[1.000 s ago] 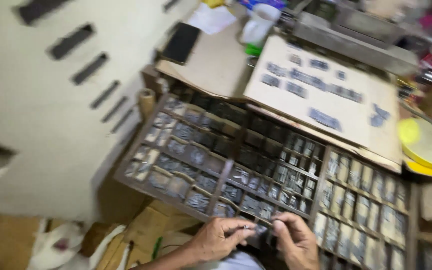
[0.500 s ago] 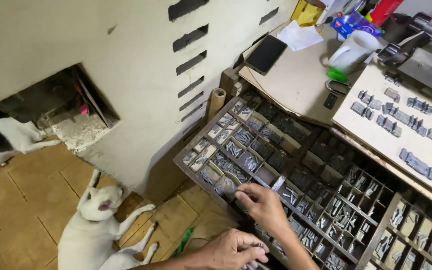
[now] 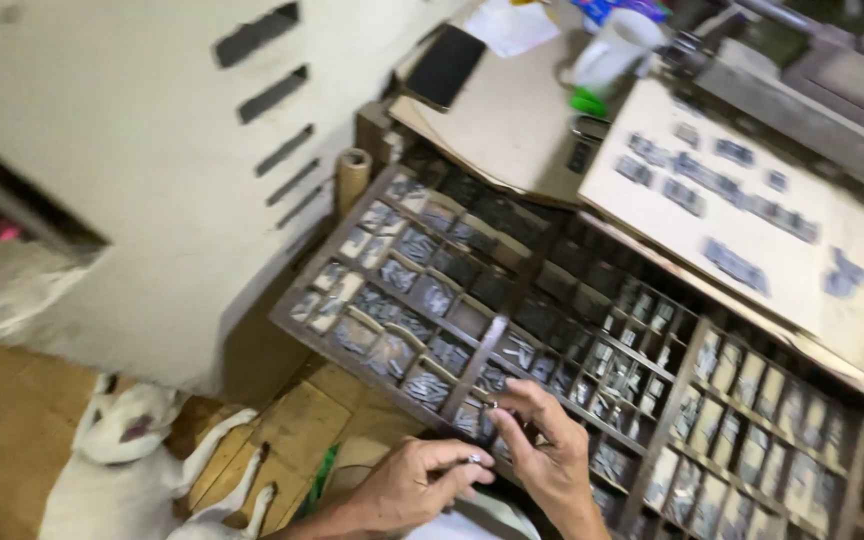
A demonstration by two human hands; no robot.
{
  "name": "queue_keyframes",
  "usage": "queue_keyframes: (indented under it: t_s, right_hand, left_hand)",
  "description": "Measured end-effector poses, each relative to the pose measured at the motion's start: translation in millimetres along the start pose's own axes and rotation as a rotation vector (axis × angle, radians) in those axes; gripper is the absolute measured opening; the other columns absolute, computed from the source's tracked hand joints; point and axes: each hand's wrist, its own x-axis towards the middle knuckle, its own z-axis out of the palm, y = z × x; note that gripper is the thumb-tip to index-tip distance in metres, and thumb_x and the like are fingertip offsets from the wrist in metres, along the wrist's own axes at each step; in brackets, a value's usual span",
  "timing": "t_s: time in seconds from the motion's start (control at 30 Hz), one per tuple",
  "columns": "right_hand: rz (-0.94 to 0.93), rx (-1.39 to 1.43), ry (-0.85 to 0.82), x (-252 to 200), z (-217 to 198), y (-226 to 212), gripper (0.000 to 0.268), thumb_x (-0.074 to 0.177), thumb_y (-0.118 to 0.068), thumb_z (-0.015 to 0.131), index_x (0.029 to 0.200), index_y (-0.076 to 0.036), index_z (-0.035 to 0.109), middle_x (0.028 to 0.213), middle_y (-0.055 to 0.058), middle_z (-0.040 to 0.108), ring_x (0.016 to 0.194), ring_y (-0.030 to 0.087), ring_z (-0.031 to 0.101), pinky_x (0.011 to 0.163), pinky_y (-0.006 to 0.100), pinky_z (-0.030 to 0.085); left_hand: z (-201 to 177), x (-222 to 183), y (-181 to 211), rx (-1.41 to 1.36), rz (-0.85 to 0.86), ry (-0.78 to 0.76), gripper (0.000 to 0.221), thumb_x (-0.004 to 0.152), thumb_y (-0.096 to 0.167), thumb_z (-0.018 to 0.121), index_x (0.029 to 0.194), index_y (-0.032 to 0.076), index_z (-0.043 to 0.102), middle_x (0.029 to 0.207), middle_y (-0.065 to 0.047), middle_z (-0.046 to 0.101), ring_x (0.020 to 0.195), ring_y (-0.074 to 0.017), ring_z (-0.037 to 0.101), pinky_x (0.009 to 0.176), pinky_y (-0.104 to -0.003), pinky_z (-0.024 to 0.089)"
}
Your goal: Picking individual metal type characters from a type case and arranging them on a composing surface for letterpress printing.
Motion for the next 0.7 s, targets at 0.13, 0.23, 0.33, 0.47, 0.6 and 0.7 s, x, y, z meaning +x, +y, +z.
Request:
queue_keyframes:
  t_s: [0.13,0.23,0.33,0.47,0.6,0.7]
  right_hand:
    - [0.042,-0.067,0.047,-17.3,-14.9,-5.5,0.042,0.086,-0.015,0.079,0.126,-0.011,0.065,0.096,0.002,0.084,0.084,0.007,0.080,0.069,0.020,0.060]
    - [0.028,-0.012,0.079,-23.7,-19.0,-5.4,0.042,0.086,-0.012,0.078,0.126,-0.008,0.065,0.098,0.004,0.084,0.087,0.009,0.080,0.075,0.020,0.063]
    - [0.041,-0.018,0.104,-28.3,-21.1,-3.1,0.043,0.085,-0.012,0.080,0.125,-0.008,0.066,0.098,0.006,0.083,0.085,0.010,0.082,0.067,0.020,0.064]
    - [0.049,-0.058,0.169,-36.7,-18.9,6.2,0.039,0.084,-0.011,0.081,0.121,-0.008,0.069,0.094,0.004,0.083,0.075,0.006,0.075,0.060,0.019,0.057]
    - [0.086,-0.042,0.193,-48.0,-31.4,14.3,0.018,0.085,-0.012,0.081,0.102,-0.009,0.074,0.088,0.002,0.078,0.073,0.009,0.070,0.068,0.022,0.054]
    - [0.225,-0.054,0.249,-68.3,-53.0,23.2,0.007,0.085,-0.010,0.079,0.092,-0.008,0.078,0.086,0.003,0.077,0.076,0.013,0.070,0.071,0.025,0.055]
  left_hand:
    - [2.1,1.5,5.4,0.014,-0.084,0.041,0.035,0.095,0.029,0.064,0.122,0.011,0.078,0.104,-0.001,0.086,0.084,-0.0068,0.081,0.067,-0.019,0.063]
    - [2.0,3.9,-4.0,0.075,-0.045,0.038,0.036,0.095,0.031,0.064,0.122,0.012,0.077,0.104,0.001,0.087,0.082,-0.0066,0.082,0.065,-0.019,0.062]
    - [2.5,5.4,-2.7,0.062,-0.142,0.027,0.037,0.095,0.031,0.063,0.124,0.012,0.078,0.105,0.002,0.087,0.084,-0.0038,0.081,0.066,-0.019,0.062]
    - [3.8,7.3,-10.1,0.041,-0.186,0.004,0.036,0.093,0.033,0.067,0.119,0.013,0.082,0.106,0.004,0.088,0.087,-0.0059,0.083,0.070,-0.021,0.062]
    - [11.7,13.0,6.4,0.219,-0.196,0.115,0.024,0.086,0.031,0.077,0.104,0.021,0.090,0.092,0.006,0.091,0.078,-0.0009,0.085,0.077,-0.016,0.061]
    - [12.6,15.6,34.8,0.165,-0.562,0.167,0.031,0.086,0.032,0.077,0.111,0.022,0.093,0.089,-0.002,0.093,0.091,-0.0030,0.084,0.082,-0.019,0.062]
